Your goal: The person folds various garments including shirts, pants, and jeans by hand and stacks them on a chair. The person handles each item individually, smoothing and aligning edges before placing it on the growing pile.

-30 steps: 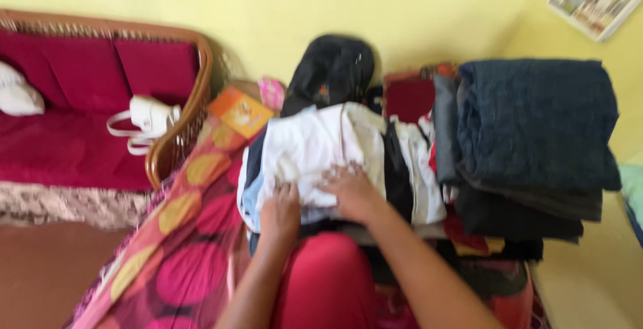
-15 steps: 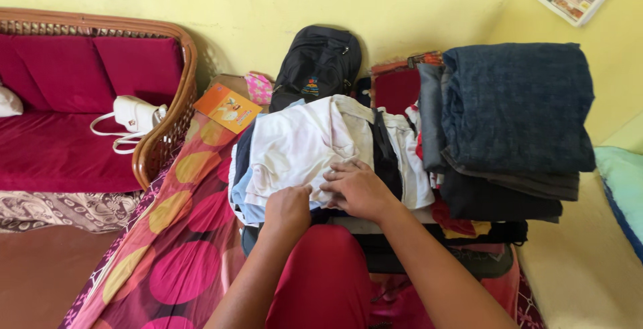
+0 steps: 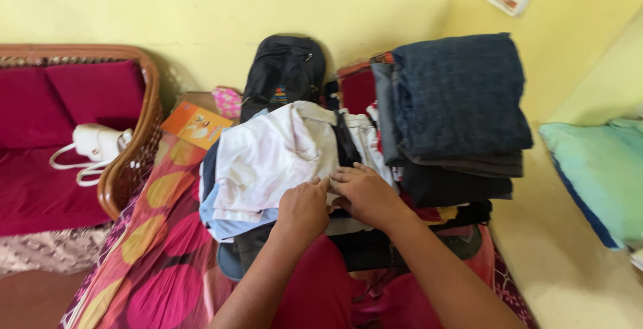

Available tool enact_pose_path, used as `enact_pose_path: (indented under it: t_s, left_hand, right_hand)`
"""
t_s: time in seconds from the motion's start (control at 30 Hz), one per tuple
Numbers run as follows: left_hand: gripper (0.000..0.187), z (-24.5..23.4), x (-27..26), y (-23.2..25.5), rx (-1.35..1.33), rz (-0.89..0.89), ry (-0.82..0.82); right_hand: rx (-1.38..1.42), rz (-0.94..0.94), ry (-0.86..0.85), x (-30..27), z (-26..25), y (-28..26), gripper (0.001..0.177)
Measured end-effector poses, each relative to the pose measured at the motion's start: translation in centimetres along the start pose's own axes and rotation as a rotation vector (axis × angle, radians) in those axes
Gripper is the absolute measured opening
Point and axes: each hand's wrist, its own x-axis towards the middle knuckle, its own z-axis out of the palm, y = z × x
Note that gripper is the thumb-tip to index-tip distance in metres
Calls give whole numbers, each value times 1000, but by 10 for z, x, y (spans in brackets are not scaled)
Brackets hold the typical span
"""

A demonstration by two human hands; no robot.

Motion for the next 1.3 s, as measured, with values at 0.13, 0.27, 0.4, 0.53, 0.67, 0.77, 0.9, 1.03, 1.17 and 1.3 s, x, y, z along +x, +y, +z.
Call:
enact_pose_path:
  t_s: [0.13, 0.27, 0.4, 0.53, 0.67, 0.77, 0.9, 1.03, 1.17, 1.3]
  left_hand:
    - [67, -13, 13, 36, -6, 154, 176]
    - [74, -20, 31, 81, -10, 269, 242]
    - [77, -19, 49, 134, 18, 387, 200]
    - [79, -7, 69, 192, -7, 511, 149]
    - [76, 18, 84, 257, 26, 632, 94]
    - [72, 42, 91, 309, 30, 701, 84]
    - [77, 66, 97, 373, -4, 769, 36]
    - [76, 80, 95, 425, -123, 842, 62]
    - [69, 92, 89, 468, -257, 944, 78]
    - [56, 108, 84, 503, -420, 998, -93]
  right_hand:
    - [-78, 11, 159, -22, -37, 1, 39]
    - [-219, 99, 266, -52, -82, 1, 38]
    - [-330, 171, 342, -87, -122, 11, 37]
    - [-380, 338, 392, -136, -147, 33, 33]
    - [-413, 502, 459, -185, -162, 66, 38]
    - [-463, 645, 473, -225, -170, 94, 36]
    - [-551, 789, 543, -280, -185, 123, 31]
    - [-669, 912, 642, -327, -206, 141, 23]
    - [-647, 1222, 787, -361, -225, 147, 19]
    - [-669, 1424, 860, -393, -239, 145, 25]
